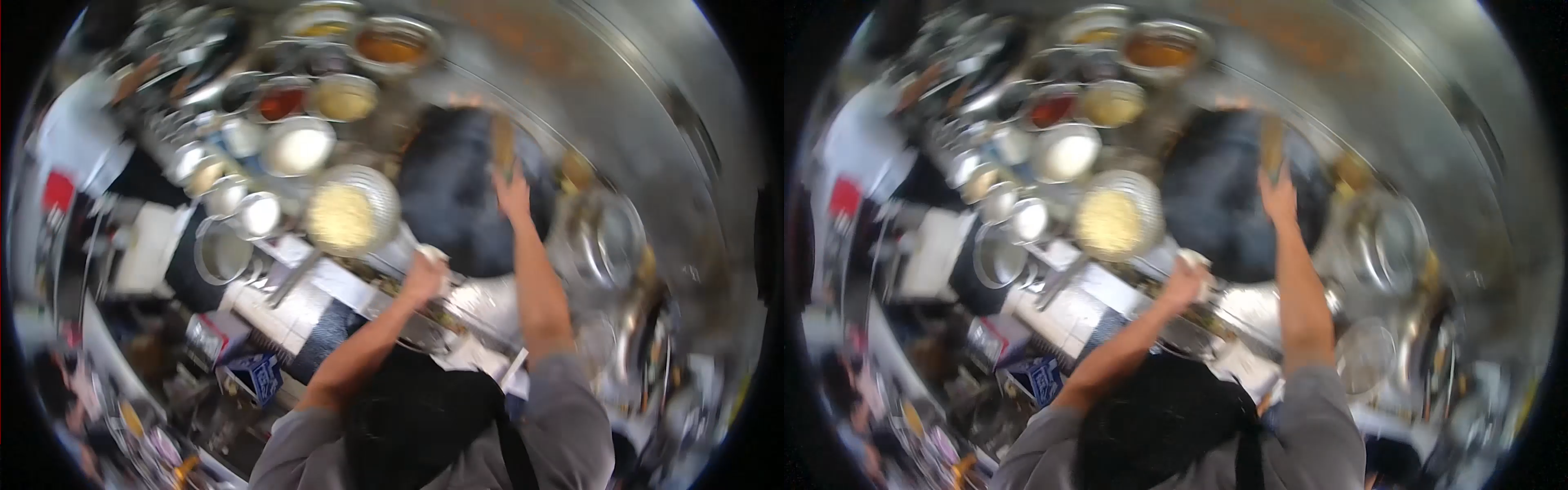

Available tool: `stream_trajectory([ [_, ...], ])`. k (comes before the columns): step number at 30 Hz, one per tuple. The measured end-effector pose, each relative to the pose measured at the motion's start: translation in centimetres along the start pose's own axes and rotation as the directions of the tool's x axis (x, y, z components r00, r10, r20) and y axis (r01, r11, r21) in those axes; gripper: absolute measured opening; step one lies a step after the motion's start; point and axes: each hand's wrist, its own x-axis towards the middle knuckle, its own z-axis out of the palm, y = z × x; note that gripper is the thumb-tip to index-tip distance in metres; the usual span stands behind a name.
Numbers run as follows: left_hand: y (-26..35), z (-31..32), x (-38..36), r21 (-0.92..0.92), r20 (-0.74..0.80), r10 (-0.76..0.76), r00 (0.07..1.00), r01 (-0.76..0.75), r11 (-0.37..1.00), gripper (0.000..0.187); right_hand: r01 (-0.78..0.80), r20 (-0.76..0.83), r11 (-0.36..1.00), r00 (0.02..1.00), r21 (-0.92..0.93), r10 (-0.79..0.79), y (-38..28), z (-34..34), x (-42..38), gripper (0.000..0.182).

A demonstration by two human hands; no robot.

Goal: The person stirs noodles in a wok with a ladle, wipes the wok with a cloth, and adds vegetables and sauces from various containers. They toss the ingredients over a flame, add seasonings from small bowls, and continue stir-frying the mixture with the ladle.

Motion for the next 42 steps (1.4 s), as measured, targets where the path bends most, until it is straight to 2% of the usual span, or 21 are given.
stream_trajectory([
  [3,-5.3,0.3,4.4,0.190,0.002,0.214,0.977,-0.210,0.959,0.066,0.482,0.548,0.870,0.703,0.103,-0.454,2.8,4.0,-5.9,0.079],
  [5,-0.9,-0.9,1.5,0.200,0.031,0.040,0.999,-0.046,0.979,0.079,0.091,0.852,0.957,0.438,0.277,-0.288,6.3,-1.2,-4.8,0.076],
  [6,-1.8,-0.3,2.1,0.320,-0.059,0.117,0.991,-0.092,0.943,0.082,-0.076,0.884,0.989,0.443,-0.128,0.148,4.4,-6.0,-5.0,0.077],
  [7,-0.1,-1.0,0.9,0.232,-0.031,0.043,0.999,-0.035,0.972,0.080,0.070,0.882,0.984,0.457,-0.166,0.116,10.0,-8.6,-0.2,0.073],
  [8,-0.7,-0.6,1.0,0.130,-0.038,0.122,0.992,-0.116,0.985,0.078,-0.132,0.590,0.884,0.699,-0.449,0.405,7.2,-12.5,-1.7,0.072],
  [11,-0.9,-0.7,1.0,0.072,-0.099,0.245,0.965,-0.238,0.968,0.075,0.353,0.228,0.781,0.935,-0.515,-0.272,11.8,-17.0,3.2,0.072],
  [13,2.5,-1.3,-3.1,0.127,-0.092,0.054,0.994,-0.042,0.991,0.075,0.294,-0.582,0.937,0.734,-0.191,-0.349,10.8,-15.7,3.9,0.071],
  [14,2.2,-1.2,-2.8,0.125,-0.102,0.056,0.993,-0.043,0.991,0.075,0.303,-0.578,0.934,0.735,-0.187,-0.354,9.1,-13.6,3.7,0.071],
  [16,1.2,-0.7,-1.9,0.216,-0.057,0.150,0.987,-0.134,0.967,0.075,0.447,-0.920,0.871,0.214,-0.206,-0.328,6.1,-7.2,4.1,0.070],
  [18,0.2,-0.3,0.0,0.238,-0.084,0.144,0.986,-0.121,0.964,0.075,0.299,-0.609,0.953,0.763,0.035,-0.218,5.2,-1.6,2.5,0.070],
  [19,-0.2,-0.2,0.3,0.265,-0.099,0.138,0.985,-0.107,0.958,0.075,0.053,-0.080,0.998,0.996,0.043,-0.049,3.2,0.2,-0.3,0.072],
  [20,-0.4,-0.4,0.2,0.274,-0.083,0.133,0.988,-0.106,0.956,0.075,-0.055,0.342,0.992,0.935,-0.114,0.091,1.2,2.0,-3.1,0.075],
  [24,0.7,-3.9,-0.9,0.145,-0.052,0.069,0.996,-0.061,0.988,0.075,-0.275,0.929,0.961,0.362,0.023,0.082,2.9,-4.1,-7.7,0.074],
  [27,-0.6,-9.4,-1.6,0.131,-0.067,0.148,0.987,-0.138,0.982,0.076,-0.018,0.671,0.952,0.706,-0.306,0.229,12.4,-13.0,-1.0,0.074],
  [29,-2.0,-13.0,-3.4,0.139,-0.049,0.368,0.928,-0.359,0.923,0.070,0.043,0.040,0.992,0.998,-0.122,-0.038,15.9,-16.2,-2.1,0.067],
  [30,-5.0,-14.1,-2.8,0.137,-0.160,0.260,0.952,-0.239,0.961,0.063,0.055,-0.297,0.995,0.954,0.086,-0.027,14.9,-16.0,-4.5,0.065],
  [31,-0.3,-18.3,-7.9,-0.138,0.273,-0.104,0.956,0.146,0.980,0.056,0.018,-0.571,0.950,0.803,0.310,0.171,13.1,-15.5,-11.0,0.064],
  [32,-1.9,-19.2,-7.9,-0.076,0.138,-0.037,0.990,0.048,0.996,0.053,0.134,-0.713,0.946,0.690,0.295,0.124,13.8,-14.6,-13.2,0.063],
  [36,-4.6,-20.5,-5.9,0.090,0.091,0.160,0.983,-0.169,0.982,0.052,0.137,-0.584,0.864,0.786,0.485,0.204,18.0,-4.9,-25.4,0.061],
  [39,-5.3,-20.5,-4.2,0.524,0.181,0.348,0.920,-0.390,0.757,0.052,-0.247,-0.392,0.907,0.840,0.342,0.376,16.7,2.1,-32.3,0.064],
  [42,-6.9,-19.9,-2.3,0.630,0.102,0.494,0.863,-0.440,0.640,0.055,-0.203,-0.301,0.978,0.931,0.042,0.206,21.4,7.4,-33.7,0.064],
])
